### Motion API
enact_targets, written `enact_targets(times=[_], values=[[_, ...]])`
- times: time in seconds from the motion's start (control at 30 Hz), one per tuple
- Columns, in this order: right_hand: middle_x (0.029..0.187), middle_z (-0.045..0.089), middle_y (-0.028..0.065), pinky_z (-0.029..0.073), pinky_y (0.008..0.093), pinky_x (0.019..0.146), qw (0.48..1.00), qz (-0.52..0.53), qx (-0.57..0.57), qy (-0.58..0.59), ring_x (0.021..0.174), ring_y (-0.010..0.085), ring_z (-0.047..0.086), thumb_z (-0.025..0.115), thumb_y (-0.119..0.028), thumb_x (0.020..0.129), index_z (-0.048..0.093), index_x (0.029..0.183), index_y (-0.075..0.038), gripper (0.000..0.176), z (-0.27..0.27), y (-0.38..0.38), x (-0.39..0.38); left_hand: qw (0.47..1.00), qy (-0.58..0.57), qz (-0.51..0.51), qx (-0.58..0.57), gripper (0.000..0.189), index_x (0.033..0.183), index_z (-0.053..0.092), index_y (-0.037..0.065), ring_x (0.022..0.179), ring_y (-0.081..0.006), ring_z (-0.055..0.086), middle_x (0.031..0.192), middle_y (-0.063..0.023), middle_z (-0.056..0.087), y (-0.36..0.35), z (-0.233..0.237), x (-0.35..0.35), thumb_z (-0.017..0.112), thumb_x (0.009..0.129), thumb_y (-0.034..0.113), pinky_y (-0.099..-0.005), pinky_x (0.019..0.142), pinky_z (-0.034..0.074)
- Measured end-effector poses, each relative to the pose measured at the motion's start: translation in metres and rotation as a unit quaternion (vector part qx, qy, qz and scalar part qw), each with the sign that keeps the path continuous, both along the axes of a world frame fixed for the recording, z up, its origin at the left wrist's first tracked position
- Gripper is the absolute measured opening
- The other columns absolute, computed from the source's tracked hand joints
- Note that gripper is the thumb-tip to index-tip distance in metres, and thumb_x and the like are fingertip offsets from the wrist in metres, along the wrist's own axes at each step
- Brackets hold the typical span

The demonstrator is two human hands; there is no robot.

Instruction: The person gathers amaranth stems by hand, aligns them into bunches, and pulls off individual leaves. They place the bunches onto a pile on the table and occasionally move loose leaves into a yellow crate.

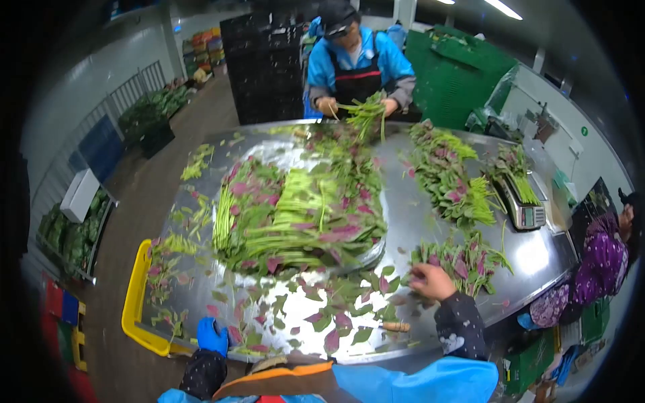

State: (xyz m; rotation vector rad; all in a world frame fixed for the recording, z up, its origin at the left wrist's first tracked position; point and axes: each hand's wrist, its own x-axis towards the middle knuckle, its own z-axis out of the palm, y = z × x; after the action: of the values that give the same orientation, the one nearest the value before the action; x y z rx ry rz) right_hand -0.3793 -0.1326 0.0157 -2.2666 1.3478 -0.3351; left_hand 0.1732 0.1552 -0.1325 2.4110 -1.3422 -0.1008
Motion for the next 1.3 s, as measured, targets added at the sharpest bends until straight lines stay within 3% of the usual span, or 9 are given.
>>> enact_targets(times=[0.17, 0.33, 0.47, 0.67, 0.87, 0.9, 1.0, 1.27, 1.3], values=[[0.093, 0.066, 0.0117, 0.050, 0.0309, 0.076, 0.981, 0.111, 0.124, -0.098, 0.085, 0.0198, 0.064, 0.071, -0.009, 0.074, 0.058, 0.108, -0.001, 0.038, 0.021, -0.024, 0.086, 1.000, -0.026, 0.009, 0.000, 0.051, 0.112, 0.051, 0.001, 0.115, -0.0418, 0.043, 0.122, -0.0246, 0.048, -0.003, 0.001, -0.004, 0.069, 0.072, 0.026, -0.0475, 0.099, 0.034], [0.089, 0.067, 0.0125, 0.050, 0.0302, 0.076, 0.969, 0.174, 0.121, -0.123, 0.083, 0.0178, 0.065, 0.070, -0.008, 0.075, 0.059, 0.104, 0.001, 0.032, 0.035, -0.049, 0.154, 0.999, -0.021, 0.024, 0.019, 0.053, 0.115, 0.050, 0.002, 0.120, -0.0412, 0.040, 0.126, -0.0241, 0.047, -0.004, 0.004, -0.002, 0.069, 0.073, 0.028, -0.0477, 0.100, 0.033], [0.089, 0.067, 0.0108, 0.050, 0.0297, 0.073, 0.965, 0.170, 0.096, -0.174, 0.079, 0.0182, 0.065, 0.069, -0.007, 0.076, 0.060, 0.102, 0.001, 0.029, 0.031, -0.072, 0.203, 1.000, -0.013, 0.011, 0.007, 0.051, 0.114, 0.051, 0.002, 0.120, -0.0411, 0.040, 0.125, -0.0235, 0.047, -0.007, 0.008, -0.003, 0.069, 0.073, 0.026, -0.0481, 0.100, 0.033], [0.108, 0.053, 0.0178, 0.043, 0.0395, 0.087, 0.954, 0.261, -0.100, -0.108, 0.102, 0.0356, 0.051, 0.073, -0.017, 0.070, 0.052, 0.115, -0.003, 0.051, 0.009, -0.074, 0.274, 0.999, -0.029, 0.020, -0.013, 0.047, 0.112, 0.052, 0.003, 0.119, -0.0416, 0.041, 0.122, -0.0229, 0.049, -0.005, 0.007, -0.004, 0.068, 0.073, 0.022, -0.0481, 0.099, 0.034], [0.115, 0.050, 0.0213, 0.040, 0.0429, 0.091, 0.949, 0.181, -0.253, -0.060, 0.108, 0.0369, 0.048, 0.075, -0.035, 0.066, 0.044, 0.123, -0.001, 0.073, -0.041, -0.105, 0.291, 0.997, -0.042, 0.005, -0.059, 0.032, 0.098, 0.055, 0.002, 0.105, -0.0406, 0.049, 0.107, -0.0217, 0.054, -0.007, 0.006, -0.005, 0.065, 0.070, 0.013, -0.0465, 0.092, 0.039], [0.119, 0.048, 0.0214, 0.038, 0.0424, 0.094, 0.968, 0.174, -0.179, 0.016, 0.110, 0.0360, 0.047, 0.074, -0.039, 0.066, 0.043, 0.123, -0.001, 0.075, -0.046, -0.104, 0.288, 0.997, -0.039, -0.006, -0.062, 0.031, 0.097, 0.055, 0.002, 0.102, -0.0396, 0.050, 0.104, -0.0206, 0.055, -0.007, 0.006, -0.004, 0.065, 0.069, 0.013, -0.0459, 0.090, 0.040], [0.130, 0.042, 0.0211, 0.031, 0.0453, 0.102, 0.953, 0.163, -0.253, 0.040, 0.119, 0.0353, 0.041, 0.068, -0.041, 0.074, 0.037, 0.131, 0.000, 0.077, -0.071, -0.093, 0.281, 0.998, -0.040, -0.016, -0.056, 0.032, 0.098, 0.054, 0.003, 0.104, -0.0387, 0.050, 0.107, -0.0202, 0.054, -0.006, 0.002, -0.005, 0.065, 0.070, 0.013, -0.0449, 0.091, 0.040], [0.141, 0.030, 0.0225, 0.019, 0.0452, 0.110, 0.975, 0.143, -0.170, 0.027, 0.131, 0.0371, 0.029, 0.062, -0.036, 0.081, 0.026, 0.139, -0.002, 0.076, -0.083, -0.090, 0.273, 0.996, -0.069, -0.051, 0.004, 0.035, 0.105, 0.050, 0.001, 0.097, -0.0399, 0.051, 0.102, -0.0218, 0.052, -0.006, -0.014, -0.002, 0.059, 0.072, 0.011, -0.0446, 0.085, 0.042], [0.141, 0.030, 0.0222, 0.018, 0.0451, 0.110, 0.975, 0.137, -0.174, 0.020, 0.130, 0.0369, 0.029, 0.062, -0.036, 0.081, 0.026, 0.139, -0.002, 0.076, -0.087, -0.091, 0.274, 0.991, -0.098, -0.068, 0.068, 0.038, 0.110, 0.050, -0.004, 0.107, -0.0431, 0.045, 0.112, -0.0272, 0.049, 0.002, -0.034, 0.016, 0.051, 0.080, 0.020, -0.0470, 0.094, 0.035]])
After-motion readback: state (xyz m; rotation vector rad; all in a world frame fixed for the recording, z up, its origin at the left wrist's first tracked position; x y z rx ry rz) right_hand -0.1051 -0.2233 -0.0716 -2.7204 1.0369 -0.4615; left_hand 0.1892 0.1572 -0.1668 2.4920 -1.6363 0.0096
